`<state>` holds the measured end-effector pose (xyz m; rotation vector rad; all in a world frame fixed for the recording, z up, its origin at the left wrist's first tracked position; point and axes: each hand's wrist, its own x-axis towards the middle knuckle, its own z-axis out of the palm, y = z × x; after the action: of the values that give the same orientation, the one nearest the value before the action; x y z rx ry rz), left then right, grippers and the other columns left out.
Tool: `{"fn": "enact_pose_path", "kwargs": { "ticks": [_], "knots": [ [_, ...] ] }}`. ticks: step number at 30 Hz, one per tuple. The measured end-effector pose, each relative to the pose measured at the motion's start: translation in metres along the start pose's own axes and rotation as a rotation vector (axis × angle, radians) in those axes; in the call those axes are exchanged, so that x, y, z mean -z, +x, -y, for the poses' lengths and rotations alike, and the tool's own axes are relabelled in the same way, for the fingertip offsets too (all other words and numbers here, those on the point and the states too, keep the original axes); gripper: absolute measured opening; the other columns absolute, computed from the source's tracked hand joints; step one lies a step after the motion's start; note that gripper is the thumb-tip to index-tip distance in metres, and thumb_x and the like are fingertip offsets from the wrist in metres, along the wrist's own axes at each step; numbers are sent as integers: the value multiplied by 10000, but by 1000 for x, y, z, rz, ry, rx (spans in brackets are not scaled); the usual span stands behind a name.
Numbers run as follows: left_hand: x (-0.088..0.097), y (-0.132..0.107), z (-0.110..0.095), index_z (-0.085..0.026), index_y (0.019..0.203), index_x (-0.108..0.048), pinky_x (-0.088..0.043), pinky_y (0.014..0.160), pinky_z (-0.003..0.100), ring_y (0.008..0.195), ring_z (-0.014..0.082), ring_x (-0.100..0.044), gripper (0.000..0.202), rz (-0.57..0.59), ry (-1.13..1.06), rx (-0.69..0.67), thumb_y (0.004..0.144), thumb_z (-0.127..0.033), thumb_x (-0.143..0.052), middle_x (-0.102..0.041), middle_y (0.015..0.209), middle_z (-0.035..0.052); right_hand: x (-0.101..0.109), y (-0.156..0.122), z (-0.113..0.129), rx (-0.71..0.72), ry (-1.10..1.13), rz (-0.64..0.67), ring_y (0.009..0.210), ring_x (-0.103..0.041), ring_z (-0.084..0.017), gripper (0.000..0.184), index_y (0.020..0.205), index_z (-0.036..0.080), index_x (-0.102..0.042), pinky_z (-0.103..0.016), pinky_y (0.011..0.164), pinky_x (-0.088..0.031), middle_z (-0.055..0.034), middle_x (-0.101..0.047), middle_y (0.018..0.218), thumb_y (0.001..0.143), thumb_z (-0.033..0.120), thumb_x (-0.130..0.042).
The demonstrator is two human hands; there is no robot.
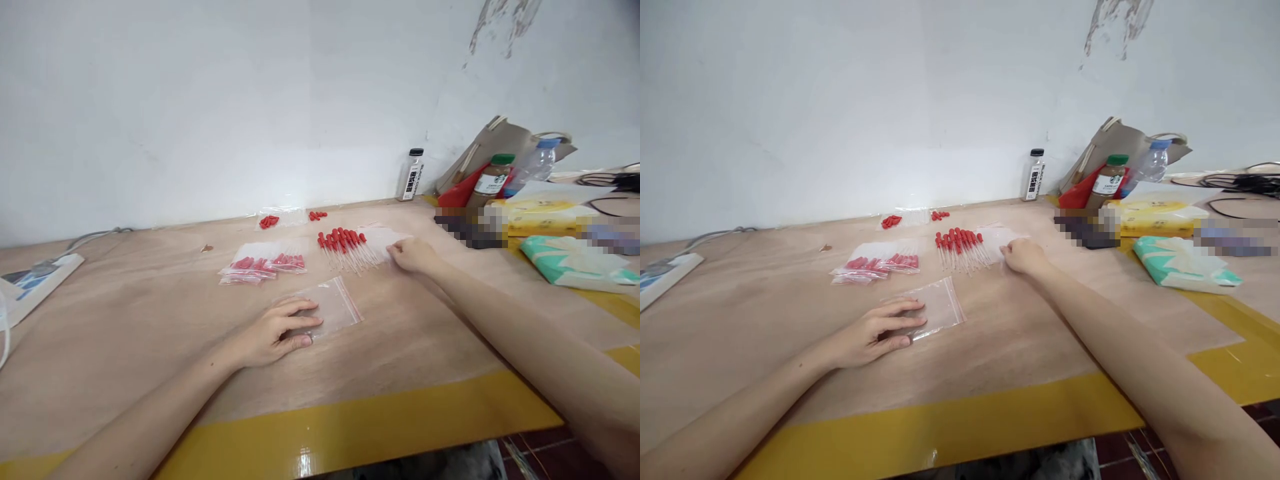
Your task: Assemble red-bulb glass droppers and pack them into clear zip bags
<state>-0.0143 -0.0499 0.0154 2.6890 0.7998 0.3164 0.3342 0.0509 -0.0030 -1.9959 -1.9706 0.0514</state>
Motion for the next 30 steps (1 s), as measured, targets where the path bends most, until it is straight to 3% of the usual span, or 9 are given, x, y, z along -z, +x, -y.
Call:
{"fn": "enact_pose_path", "kwargs": {
  "ticks": [3,7,11,18,24,30],
  "knots": [
    [0,0,-1,-292,1209,-506,-280,1032,437,1251,213,-346,358,9,-1,6,855,-340,-474,-427,1338,39,-4,0,2,105,57,33,952,-578,-222,284,879,155,-669,-290,813,-408,-124,-645,1014,834,265,-411],
    [1,1,-2,-285,1222,-493,-235,1057,424,1259,194,-338,358,28,5,-14,869,-321,-452,-414,1349,36,-3,8,8,65,117,-44,954,-571,-208,294,940,135,-649,-279,803,-407,-124,-638,1028,833,263,-407],
    [1,1,-3,-275,1216,-500,-200,1068,436,1252,193,-353,355,59,2,-44,866,-318,-456,-431,1336,43,-5,17,33,29,196,-97,839,-594,-158,269,903,162,-653,-233,715,-423,-64,-666,926,781,327,-477],
    [-2,-2,-9,-289,1220,-491,-203,1064,444,1250,190,-357,355,71,-4,-71,868,-311,-454,-428,1338,38,-10,28,68,-157,329,-17,646,-569,-152,288,646,162,-651,-220,540,-380,-32,-625,649,594,443,-623],
    [0,-1,-10,-285,1213,-500,-215,1060,441,1240,194,-372,362,64,-20,-66,855,-328,-475,-441,1329,39,-10,34,73,-238,313,24,539,-515,-140,310,614,134,-604,-227,466,-341,-20,-531,544,549,432,-655],
    [-2,-1,-8,-280,1211,-503,-219,1058,436,1233,194,-382,363,60,-21,-64,854,-334,-477,-450,1321,42,-7,37,69,-376,458,41,523,-496,-138,343,619,127,-580,-229,446,-342,-13,-513,510,468,396,-728]
  ]
}}
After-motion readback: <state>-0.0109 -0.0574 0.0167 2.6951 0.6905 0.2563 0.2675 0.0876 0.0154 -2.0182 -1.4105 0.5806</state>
